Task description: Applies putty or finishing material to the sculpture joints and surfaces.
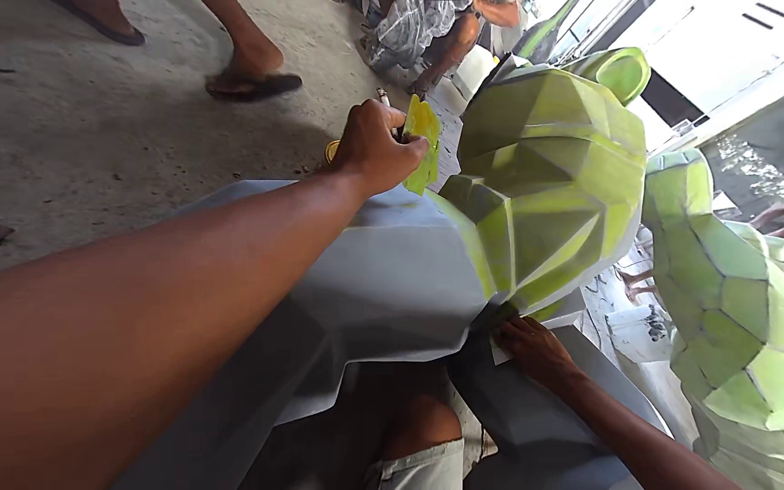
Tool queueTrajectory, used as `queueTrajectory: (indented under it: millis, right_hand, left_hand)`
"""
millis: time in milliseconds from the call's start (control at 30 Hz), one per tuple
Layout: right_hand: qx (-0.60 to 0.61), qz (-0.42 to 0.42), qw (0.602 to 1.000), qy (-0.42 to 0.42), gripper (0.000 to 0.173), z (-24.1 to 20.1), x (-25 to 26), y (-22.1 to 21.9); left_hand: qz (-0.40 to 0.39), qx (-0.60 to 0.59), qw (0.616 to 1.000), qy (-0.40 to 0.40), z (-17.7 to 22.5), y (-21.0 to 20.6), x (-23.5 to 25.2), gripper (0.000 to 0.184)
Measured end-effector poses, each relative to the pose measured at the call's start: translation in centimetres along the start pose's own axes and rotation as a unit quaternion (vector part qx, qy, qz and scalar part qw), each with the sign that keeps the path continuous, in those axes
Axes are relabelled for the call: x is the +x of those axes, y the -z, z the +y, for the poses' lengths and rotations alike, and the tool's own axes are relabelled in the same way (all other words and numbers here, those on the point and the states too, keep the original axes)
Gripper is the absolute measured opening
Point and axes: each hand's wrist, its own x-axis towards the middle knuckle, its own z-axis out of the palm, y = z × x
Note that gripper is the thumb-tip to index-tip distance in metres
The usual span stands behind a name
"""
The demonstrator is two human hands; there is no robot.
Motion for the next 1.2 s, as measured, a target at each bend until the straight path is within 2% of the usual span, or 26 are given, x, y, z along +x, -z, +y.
queueTrajectory:
  millis: [133,300,500,600,667,733,833,900,1000,1100,1200]
  right_hand:
    - [0.012,-0.030,0.999,0.015,0.034,0.4,-0.1,0.6]
    - [0.032,0.066,0.997,0.031,0.029,0.0,0.6,-1.0]
    - [0.013,0.064,0.998,0.003,0.031,-1.4,0.6,-2.4]
    - [0.026,0.069,0.997,0.006,0.020,-1.1,0.5,-1.2]
    - [0.071,0.082,0.994,-0.013,0.016,-0.4,0.1,1.4]
    - [0.145,0.196,0.967,-0.072,0.025,1.3,-0.5,5.1]
    - [0.254,0.404,0.866,-0.150,0.031,3.9,-0.3,12.5]
    - [0.287,0.482,0.812,-0.162,0.029,4.8,1.2,16.4]
    - [0.298,0.505,0.800,-0.126,0.030,5.2,4.6,18.9]
    - [0.320,0.495,0.802,-0.090,0.032,4.9,8.0,18.8]
    - [0.336,0.492,0.799,-0.078,0.031,4.4,9.7,17.9]
  left_hand:
    - [-0.002,-0.004,1.000,0.004,0.2,-0.1,0.0,0.024]
    - [-0.005,0.001,1.000,-0.015,-0.1,-0.2,0.3,0.028]
    - [0.009,-0.026,0.999,-0.020,0.1,-0.2,-0.1,0.026]
    - [0.008,-0.066,0.998,-0.022,0.2,-0.3,0.1,0.023]
    - [-0.009,-0.100,0.995,-0.023,0.2,-0.4,0.2,0.020]
    - [-0.025,-0.131,0.991,-0.018,0.2,-0.5,0.3,0.019]
    - [-0.072,-0.195,0.978,-0.001,0.7,-0.3,0.1,0.017]
    - [-0.122,-0.228,0.965,0.035,1.2,-0.2,-0.1,0.019]
    - [-0.192,-0.271,0.938,0.099,1.3,0.0,-0.4,0.025]
    - [-0.234,-0.323,0.904,0.153,1.5,0.2,-0.7,0.022]
    - [-0.256,-0.353,0.883,0.174,2.0,0.4,-1.0,0.024]
